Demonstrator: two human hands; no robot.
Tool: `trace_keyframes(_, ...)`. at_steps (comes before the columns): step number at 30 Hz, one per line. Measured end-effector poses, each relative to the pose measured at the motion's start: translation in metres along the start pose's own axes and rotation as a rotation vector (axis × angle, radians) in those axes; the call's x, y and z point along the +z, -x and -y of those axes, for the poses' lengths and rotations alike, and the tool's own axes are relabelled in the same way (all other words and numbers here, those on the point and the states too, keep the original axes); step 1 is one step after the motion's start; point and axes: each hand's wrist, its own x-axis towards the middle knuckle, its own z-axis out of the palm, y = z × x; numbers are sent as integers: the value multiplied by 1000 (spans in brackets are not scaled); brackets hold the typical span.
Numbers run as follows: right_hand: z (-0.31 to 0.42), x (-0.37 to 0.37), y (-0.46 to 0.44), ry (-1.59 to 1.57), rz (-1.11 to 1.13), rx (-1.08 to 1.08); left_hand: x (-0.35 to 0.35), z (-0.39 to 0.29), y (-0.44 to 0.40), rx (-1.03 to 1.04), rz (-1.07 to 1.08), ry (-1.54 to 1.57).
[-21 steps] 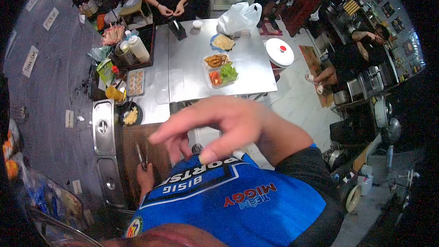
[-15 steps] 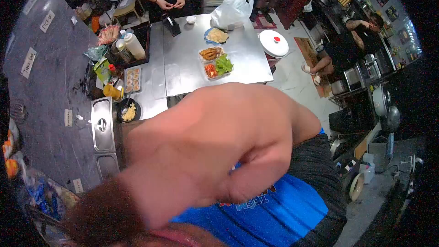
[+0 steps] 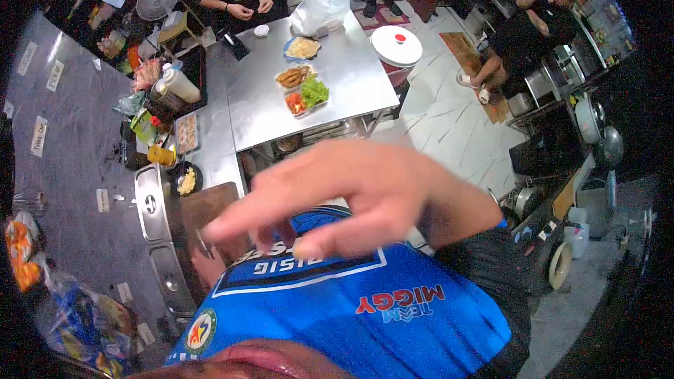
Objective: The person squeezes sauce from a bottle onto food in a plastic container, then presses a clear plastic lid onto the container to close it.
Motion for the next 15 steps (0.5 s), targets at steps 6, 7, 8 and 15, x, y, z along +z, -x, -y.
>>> trace_keyframes(6, -141, -2, 187, -87, -71, 624, 34, -86, -11, 184, -183, 158)
trace_keyframes(7, -160, -5, 226, -95, -208, 726, 32, -116, -7, 215, -141, 210)
trace_keyframes(8, -172, -12, 261, -69, -255, 1001, 31, -145, -3, 244, -100, 263)
trace_keyframes(15, -198, -17, 519, 701, 206, 1511, 98, -267, 0, 373, 567, 314)
